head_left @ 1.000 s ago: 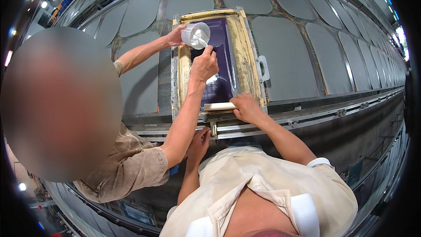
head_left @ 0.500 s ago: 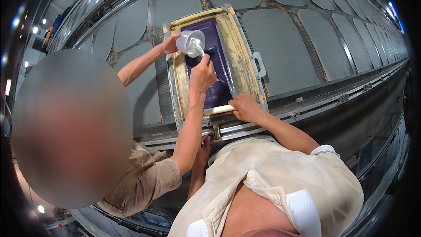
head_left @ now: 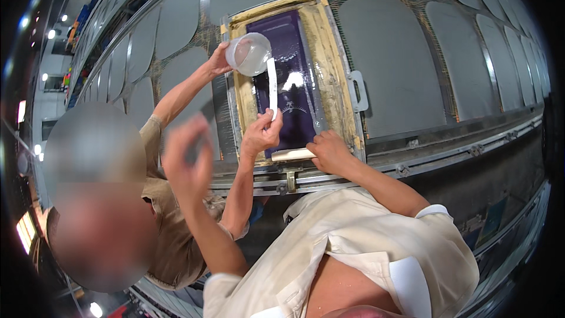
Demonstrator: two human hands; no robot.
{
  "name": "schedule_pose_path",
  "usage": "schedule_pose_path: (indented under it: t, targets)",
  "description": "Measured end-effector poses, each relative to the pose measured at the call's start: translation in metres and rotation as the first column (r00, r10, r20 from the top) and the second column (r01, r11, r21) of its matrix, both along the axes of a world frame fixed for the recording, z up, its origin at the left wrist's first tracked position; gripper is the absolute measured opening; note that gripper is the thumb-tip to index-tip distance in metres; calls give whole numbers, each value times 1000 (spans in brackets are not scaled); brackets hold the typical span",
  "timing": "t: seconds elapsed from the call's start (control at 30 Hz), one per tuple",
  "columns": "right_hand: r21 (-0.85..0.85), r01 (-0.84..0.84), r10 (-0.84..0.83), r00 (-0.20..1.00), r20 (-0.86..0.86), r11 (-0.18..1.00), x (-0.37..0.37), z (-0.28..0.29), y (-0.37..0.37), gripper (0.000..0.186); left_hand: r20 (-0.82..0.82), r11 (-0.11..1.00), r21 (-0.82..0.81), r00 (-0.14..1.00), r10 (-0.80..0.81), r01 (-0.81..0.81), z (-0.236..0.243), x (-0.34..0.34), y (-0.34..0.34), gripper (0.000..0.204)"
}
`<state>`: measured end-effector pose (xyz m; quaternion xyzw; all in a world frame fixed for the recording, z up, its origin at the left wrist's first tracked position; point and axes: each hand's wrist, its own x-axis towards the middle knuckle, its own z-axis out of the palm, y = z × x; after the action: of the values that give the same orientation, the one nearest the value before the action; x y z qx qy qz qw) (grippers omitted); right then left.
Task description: The person repeatedly rolls a white roller over a purple screen-printing frame to spread ink evenly. Another person pours additional ink into the frame, and the first person continues rolling to distribute it across the screen.
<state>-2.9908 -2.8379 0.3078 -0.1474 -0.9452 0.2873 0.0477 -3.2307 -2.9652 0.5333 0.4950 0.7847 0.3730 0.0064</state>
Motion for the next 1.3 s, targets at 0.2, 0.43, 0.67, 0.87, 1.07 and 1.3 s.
schedule_pose_path:
  t: [0.2,0.43,0.67,0.87,1.07,1.3]
  targets:
    - [-52,-57,57,998,-5,997,-6,11,-9,23,-423,809,-541,906,-27,-229,-99,-161,70,123]
    - [-86,28,-27,1000,8,996,-3,3,-2,23,-406,854,-518,865,-295,48,-150,-177,133,129]
    - [-68,91,-94,995,-41,994,1,4,-14,26,-361,851,-459,822,-441,255,-160,-182,155,111]
    - [-9,167,-166,986,25,986,5,10,-28,28,-461,867,-368,744,-485,337,-163,-178,172,99]
    - [55,152,-153,988,26,987,2,15,-31,24,-553,890,-340,701,-450,303,-168,-175,170,95]
    - [-41,173,-174,984,-44,984,4,10,-29,26,-564,912,-312,720,-403,266,-167,-169,167,90]
